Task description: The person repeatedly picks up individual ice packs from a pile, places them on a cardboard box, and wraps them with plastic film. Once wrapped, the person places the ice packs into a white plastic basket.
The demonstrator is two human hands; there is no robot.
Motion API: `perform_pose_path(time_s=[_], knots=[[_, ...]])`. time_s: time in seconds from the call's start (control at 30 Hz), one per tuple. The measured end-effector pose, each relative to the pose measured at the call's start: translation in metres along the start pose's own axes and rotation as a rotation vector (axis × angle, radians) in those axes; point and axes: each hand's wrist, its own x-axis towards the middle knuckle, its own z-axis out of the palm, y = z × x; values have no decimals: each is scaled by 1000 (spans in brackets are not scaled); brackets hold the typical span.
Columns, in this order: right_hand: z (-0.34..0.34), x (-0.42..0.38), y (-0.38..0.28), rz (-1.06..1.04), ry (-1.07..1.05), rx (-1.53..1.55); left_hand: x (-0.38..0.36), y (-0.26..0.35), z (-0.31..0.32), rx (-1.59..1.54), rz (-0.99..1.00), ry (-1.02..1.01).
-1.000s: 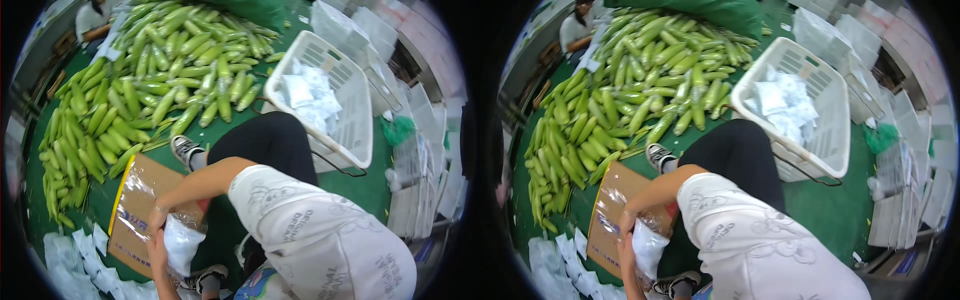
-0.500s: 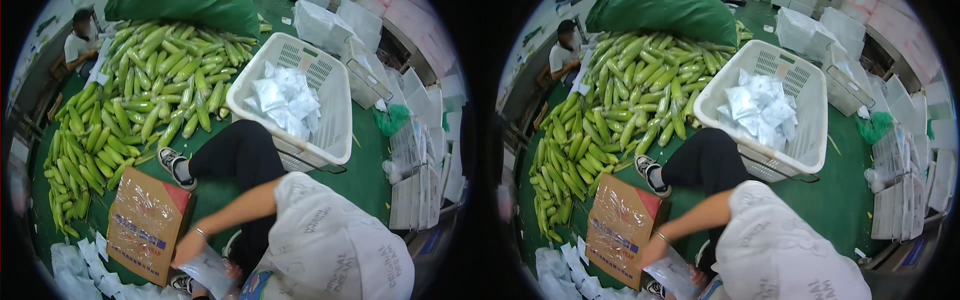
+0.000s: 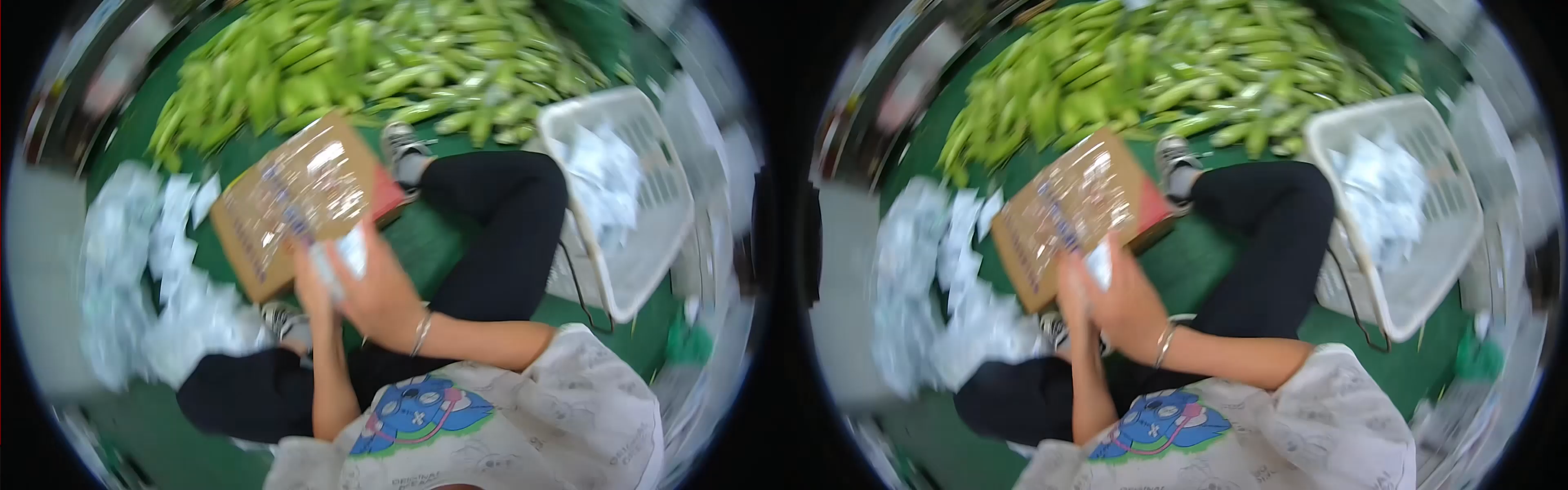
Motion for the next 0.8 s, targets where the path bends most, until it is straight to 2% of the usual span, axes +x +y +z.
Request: perform_pose_path(time_s=[0.03, 0.1, 0.13, 0.17, 0.2, 0.23, 0.27, 0.3, 0.33, 0.37, 0.43, 0.47, 0.5, 0.53, 0.57, 0.6, 0.63, 0.7, 0.73, 0.77, 0.8], knots=[[-13, 12, -2, -64, -8, -97, -9, 6, 15, -749, -58, -80], [-12, 11, 3, -206, -54, -50, -2, 11, 10, -668, -160, -617], [-8, 10, 9, -301, 29, 10, 5, -13, 28, -527, 475, -726], [-4, 0, 15, -312, 104, 76, 12, -35, 47, -311, 1105, -786], [-3, -9, 21, -319, 179, 146, 6, -33, 57, -290, 1232, -803], [-15, -7, 28, -257, 188, 88, 1, -26, 65, -259, 1359, -817], [-28, -5, 39, -195, 196, 34, -7, -5, 64, -299, 490, -1231], [-39, -11, 58, -60, 198, -20, -22, 29, 58, -337, -446, -1475], [-53, -5, 68, 41, 323, 85, -35, 65, 58, -272, -317, -1363], [-67, -6, 75, 349, 381, 164, -43, 97, 61, -199, -196, -1250], [-110, 1, 85, 471, 494, 178, -54, 135, 88, 96, 340, -1342], [-136, 4, 88, 499, 454, 55, -63, 147, 105, 122, 687, -1177], [-154, -4, 111, 484, 528, 34, -73, 157, 120, 160, 1019, -987], [-171, -7, 119, 587, 757, 48, -86, 182, 124, 176, 1087, -961], [-210, -19, 142, 558, 592, -48, -95, 205, 132, 194, 1158, -930], [-237, -28, 161, 580, 582, -175, -111, 209, 167, 167, 1270, -763], [-278, -45, 184, 676, 473, -285, -128, 206, 196, 135, 1368, -600], [-346, -82, 276, 686, 758, -285, -124, 210, 205, -79, 1565, -379], [-389, -110, 324, 733, 644, -785, -93, 216, 154, -193, 1584, -697], [-432, -138, 373, 786, 557, -1299, -59, 212, 120, -233, 1486, -597], [-423, -134, 378, 793, 541, -1305, -18, 205, 88, -263, 1389, -501]])
